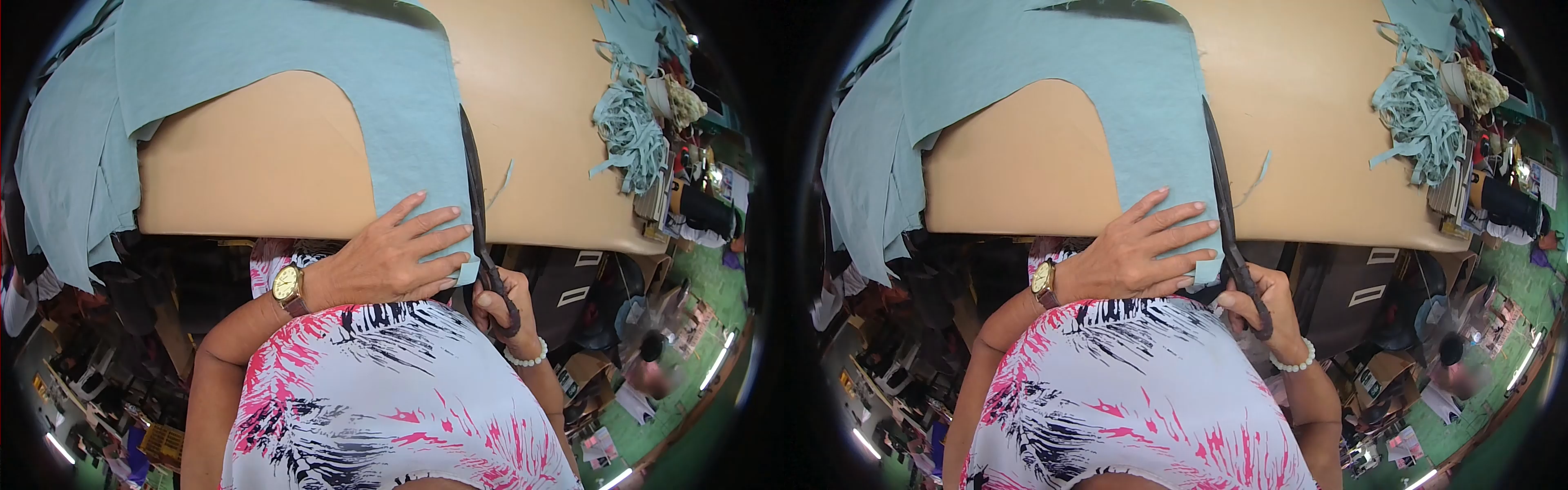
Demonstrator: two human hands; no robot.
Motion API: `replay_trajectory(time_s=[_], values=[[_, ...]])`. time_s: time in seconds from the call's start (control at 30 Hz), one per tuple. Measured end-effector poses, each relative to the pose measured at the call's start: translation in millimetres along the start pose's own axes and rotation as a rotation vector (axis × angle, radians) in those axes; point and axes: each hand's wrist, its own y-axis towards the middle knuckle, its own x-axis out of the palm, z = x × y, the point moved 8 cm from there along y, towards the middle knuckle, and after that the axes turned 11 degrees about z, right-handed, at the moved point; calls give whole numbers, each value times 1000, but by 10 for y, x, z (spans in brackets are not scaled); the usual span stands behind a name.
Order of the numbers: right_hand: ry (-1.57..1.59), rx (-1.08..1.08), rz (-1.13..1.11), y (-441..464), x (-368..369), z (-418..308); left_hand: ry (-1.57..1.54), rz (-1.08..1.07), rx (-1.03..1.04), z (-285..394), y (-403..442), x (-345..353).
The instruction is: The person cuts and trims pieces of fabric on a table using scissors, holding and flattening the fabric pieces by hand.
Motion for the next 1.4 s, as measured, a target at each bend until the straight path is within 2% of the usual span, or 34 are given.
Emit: replay_trajectory(time_s=[0.17,0.37,0.57,1.03,1.13,1.27,1.37,1.4], values=[[-109,47,34,-21,2,9,3,1,4,-5,-9,1],[-9,-54,-14,-3,18,-71,-13,-3,2,5,-14,-6],[-123,-122,8,132,59,-179,-8,-21,21,32,-30,-2],[-76,-29,17,159,96,-180,-4,-30,45,29,-66,-6],[-103,-13,12,148,123,-164,-71,-83,-23,-24,8,-103],[-121,-22,-7,129,154,-209,241,45,-176,-538,327,-588],[-92,-42,-34,149,134,-167,594,202,-105,-1066,667,-879],[-77,-24,-37,150,133,-146,618,161,-165,-1236,811,-941]])
